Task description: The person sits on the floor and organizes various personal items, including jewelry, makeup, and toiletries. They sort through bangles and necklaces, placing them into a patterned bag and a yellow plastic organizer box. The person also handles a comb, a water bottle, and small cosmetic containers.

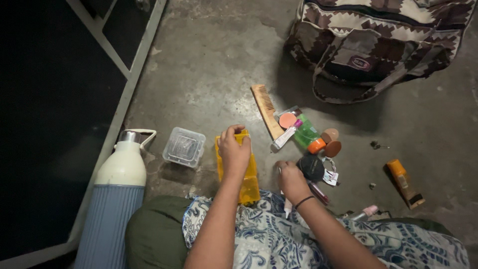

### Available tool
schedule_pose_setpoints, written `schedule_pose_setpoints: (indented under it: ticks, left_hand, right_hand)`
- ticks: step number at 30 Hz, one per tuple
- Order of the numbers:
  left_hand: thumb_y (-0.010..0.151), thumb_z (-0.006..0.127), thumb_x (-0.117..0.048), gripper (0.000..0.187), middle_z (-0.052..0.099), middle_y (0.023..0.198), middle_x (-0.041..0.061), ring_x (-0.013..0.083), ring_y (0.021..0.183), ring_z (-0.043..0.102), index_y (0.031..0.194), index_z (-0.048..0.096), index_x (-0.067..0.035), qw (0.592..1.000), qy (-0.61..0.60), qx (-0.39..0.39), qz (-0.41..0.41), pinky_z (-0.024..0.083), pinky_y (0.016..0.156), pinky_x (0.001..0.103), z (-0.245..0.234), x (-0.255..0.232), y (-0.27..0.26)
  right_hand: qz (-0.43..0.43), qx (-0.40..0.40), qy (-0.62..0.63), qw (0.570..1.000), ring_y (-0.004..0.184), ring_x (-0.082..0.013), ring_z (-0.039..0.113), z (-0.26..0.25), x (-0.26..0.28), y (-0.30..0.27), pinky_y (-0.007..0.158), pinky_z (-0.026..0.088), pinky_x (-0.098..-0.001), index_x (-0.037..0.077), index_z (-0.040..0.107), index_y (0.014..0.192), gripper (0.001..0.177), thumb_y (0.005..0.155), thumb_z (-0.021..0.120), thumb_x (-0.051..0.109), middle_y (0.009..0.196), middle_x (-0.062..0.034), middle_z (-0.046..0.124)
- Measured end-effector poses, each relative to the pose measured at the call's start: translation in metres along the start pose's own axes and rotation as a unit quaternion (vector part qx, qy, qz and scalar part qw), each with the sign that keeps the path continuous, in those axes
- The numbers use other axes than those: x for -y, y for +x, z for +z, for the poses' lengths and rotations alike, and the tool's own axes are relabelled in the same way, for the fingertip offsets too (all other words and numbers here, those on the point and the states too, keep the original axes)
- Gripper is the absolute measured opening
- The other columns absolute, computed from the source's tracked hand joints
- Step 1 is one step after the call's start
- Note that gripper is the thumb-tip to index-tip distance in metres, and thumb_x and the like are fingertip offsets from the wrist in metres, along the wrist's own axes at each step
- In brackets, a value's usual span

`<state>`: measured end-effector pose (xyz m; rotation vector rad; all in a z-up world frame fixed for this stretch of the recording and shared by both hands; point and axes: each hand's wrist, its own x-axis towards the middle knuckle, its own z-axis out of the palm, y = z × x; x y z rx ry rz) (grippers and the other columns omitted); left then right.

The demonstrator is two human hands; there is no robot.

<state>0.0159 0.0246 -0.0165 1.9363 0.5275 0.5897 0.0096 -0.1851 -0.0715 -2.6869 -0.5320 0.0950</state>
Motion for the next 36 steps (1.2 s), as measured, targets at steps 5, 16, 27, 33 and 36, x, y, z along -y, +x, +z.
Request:
schedule_pose_setpoints:
  ticks: [5, 16, 27, 33, 36]
  left_hand:
    - [0.079, 0.070, -0.011, 0.028, 0.070, 0.110, 0.011, 0.0328, 0.109, 0.062, 0.107, 0.070, -0.010, 1.000, -0.018, -0.008, 0.024, 0.047, 0.098, 0.044, 0.000, 0.002, -0.001]
    - [0.086, 0.074, -0.018, 0.022, 0.078, 0.087, 0.001, 0.0072, 0.067, 0.064, 0.106, 0.081, -0.010, 0.885, -0.232, 0.393, -0.094, 0.052, 0.061, 0.024, 0.017, 0.007, -0.006]
    - [0.084, 0.080, -0.022, 0.025, 0.079, 0.089, 0.003, 0.0092, 0.071, 0.071, 0.104, 0.081, -0.006, 0.807, -0.198, 0.544, -0.118, 0.055, 0.062, 0.025, 0.004, -0.013, -0.013]
    - [0.085, 0.080, -0.015, 0.021, 0.078, 0.086, 0.006, 0.0105, 0.071, 0.071, 0.101, 0.080, -0.001, 0.837, -0.224, 0.485, -0.124, 0.054, 0.062, 0.025, 0.014, 0.004, -0.012]
    - [0.087, 0.076, -0.015, 0.021, 0.077, 0.087, 0.004, 0.0091, 0.071, 0.070, 0.103, 0.079, -0.003, 0.853, -0.310, 0.394, -0.147, 0.056, 0.066, 0.024, 0.027, 0.021, -0.002]
  right_hand:
    - [0.142, 0.026, 0.357, 0.923, 0.094, -0.0283, 0.072, -0.012, -0.018, -0.002, 0.083, 0.059, -0.0362, 0.004, 0.064, 0.127, 0.048, 0.080, 0.069, -0.005, 0.102, -0.0156, 0.073]
    - [0.214, -0.010, 0.698, 0.683, 0.088, -0.0148, 0.070, -0.087, 0.009, -0.020, 0.079, 0.060, -0.0293, 0.003, 0.049, 0.144, 0.059, 0.088, 0.068, -0.003, 0.101, -0.0071, 0.069]
    - [0.212, -0.046, 0.691, 0.690, 0.092, -0.0177, 0.071, -0.088, 0.017, -0.018, 0.083, 0.060, -0.0307, 0.001, 0.047, 0.142, 0.059, 0.087, 0.068, -0.006, 0.102, -0.0089, 0.069]
    - [0.183, -0.028, 0.671, 0.718, 0.095, -0.0209, 0.073, -0.089, 0.034, -0.008, 0.087, 0.061, -0.0333, -0.001, 0.044, 0.147, 0.064, 0.087, 0.067, -0.005, 0.106, -0.0135, 0.073]
    - [0.219, -0.052, 0.617, 0.754, 0.098, -0.0198, 0.075, -0.087, 0.027, 0.017, 0.089, 0.062, -0.0326, 0.002, 0.054, 0.140, 0.049, 0.093, 0.064, 0.002, 0.109, -0.0119, 0.075]
